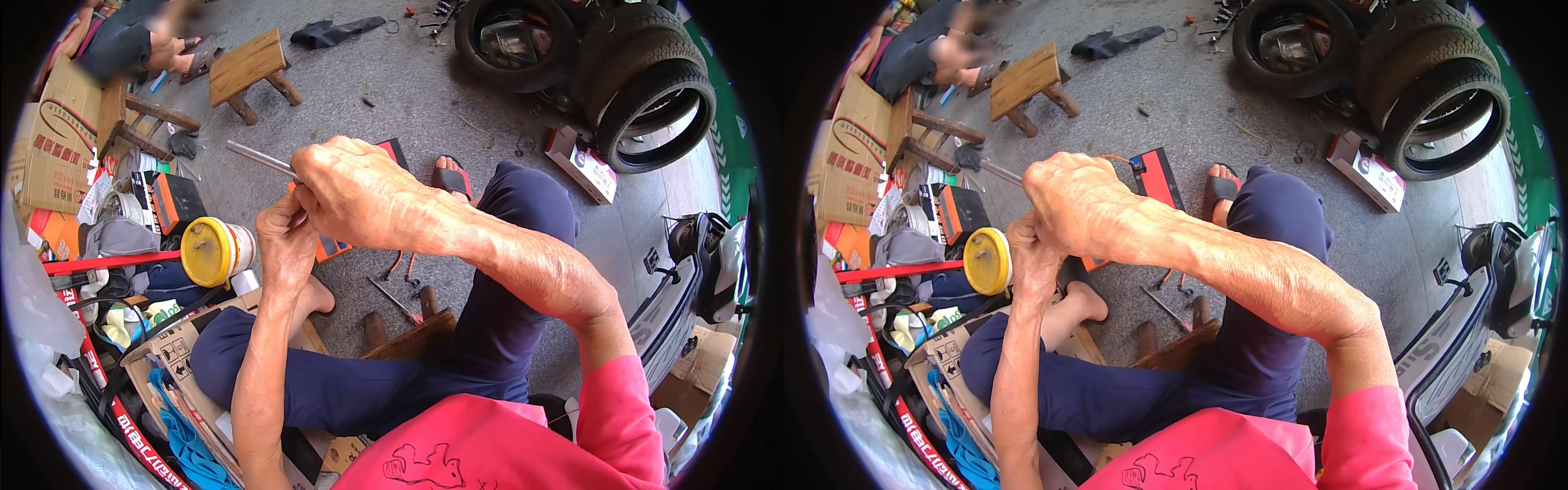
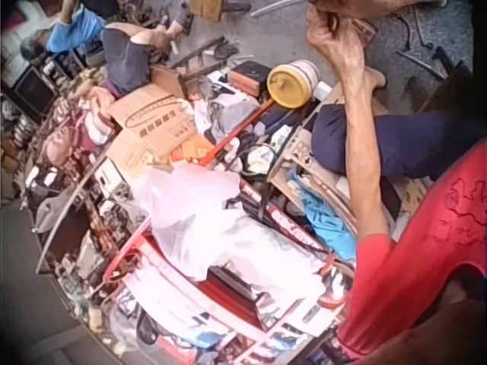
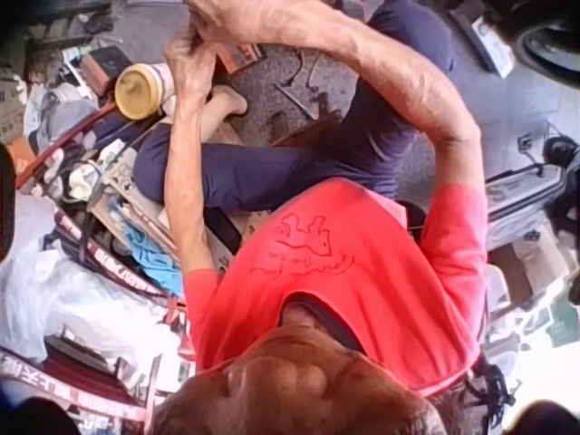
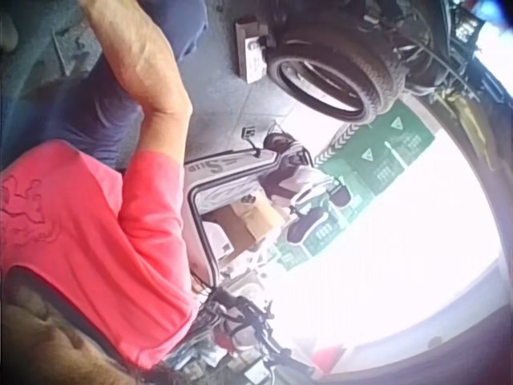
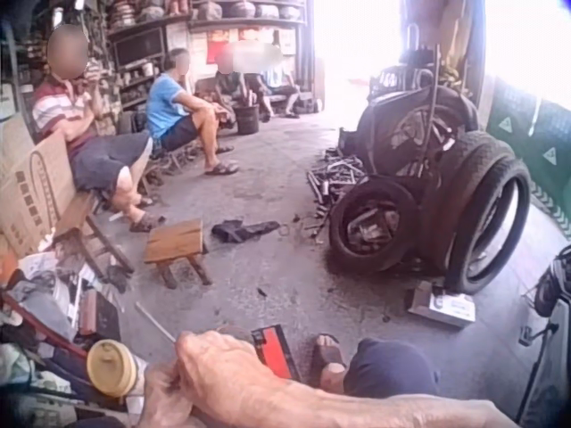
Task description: The person sits on the floor of a workshop and uses a metal tool to scrape or adjust components on two small red and black electronic devices. The person repeatedly manipulates the tool against the devices while seated.
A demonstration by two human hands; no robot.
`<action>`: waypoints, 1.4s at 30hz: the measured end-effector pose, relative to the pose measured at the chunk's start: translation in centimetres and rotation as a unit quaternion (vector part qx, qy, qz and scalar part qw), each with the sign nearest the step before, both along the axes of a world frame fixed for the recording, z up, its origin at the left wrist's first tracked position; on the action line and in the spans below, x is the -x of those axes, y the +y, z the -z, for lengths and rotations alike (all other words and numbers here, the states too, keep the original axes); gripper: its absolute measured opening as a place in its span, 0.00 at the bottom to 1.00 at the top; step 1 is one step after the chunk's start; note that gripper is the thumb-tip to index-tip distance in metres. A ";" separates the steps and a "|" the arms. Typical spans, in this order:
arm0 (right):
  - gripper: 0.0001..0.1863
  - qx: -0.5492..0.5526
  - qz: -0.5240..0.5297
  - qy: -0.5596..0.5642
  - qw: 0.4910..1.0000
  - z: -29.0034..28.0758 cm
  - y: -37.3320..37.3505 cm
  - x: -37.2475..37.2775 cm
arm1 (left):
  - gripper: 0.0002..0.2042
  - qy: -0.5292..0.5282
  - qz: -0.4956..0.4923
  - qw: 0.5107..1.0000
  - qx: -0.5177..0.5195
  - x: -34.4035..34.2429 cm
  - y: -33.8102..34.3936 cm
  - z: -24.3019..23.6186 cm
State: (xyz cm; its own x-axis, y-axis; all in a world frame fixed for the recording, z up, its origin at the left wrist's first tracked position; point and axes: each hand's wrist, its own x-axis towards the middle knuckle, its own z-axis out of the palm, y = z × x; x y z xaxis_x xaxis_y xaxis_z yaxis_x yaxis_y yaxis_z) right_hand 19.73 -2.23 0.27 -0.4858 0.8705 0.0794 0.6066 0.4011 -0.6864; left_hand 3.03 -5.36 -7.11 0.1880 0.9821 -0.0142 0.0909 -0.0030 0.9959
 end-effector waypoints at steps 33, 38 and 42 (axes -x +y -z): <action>0.11 -0.451 0.046 -0.200 0.868 1.8 -5.6 8.5 | 0.21 0.450 -0.461 0.742 -0.183 -5.3 -2.8 -2.2; 0.10 -0.328 -0.081 0.047 0.940 3.7 -3.7 9.7 | 0.17 0.140 -0.485 0.855 -0.120 -3.7 -2.6 -0.9; 0.23 -0.166 -0.211 0.225 0.937 2.5 -2.5 8.6 | 0.12 0.115 -0.419 0.894 -0.112 -1.9 -5.2 -0.3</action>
State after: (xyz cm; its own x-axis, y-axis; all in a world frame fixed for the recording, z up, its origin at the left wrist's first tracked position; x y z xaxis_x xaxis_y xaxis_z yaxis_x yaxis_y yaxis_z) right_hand 11.11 -4.74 -2.26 -0.6325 0.5001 0.5916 0.0255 0.7767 -0.6293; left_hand 4.92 -10.55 -6.77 -0.5983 0.7592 0.2562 0.3564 -0.0342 0.9337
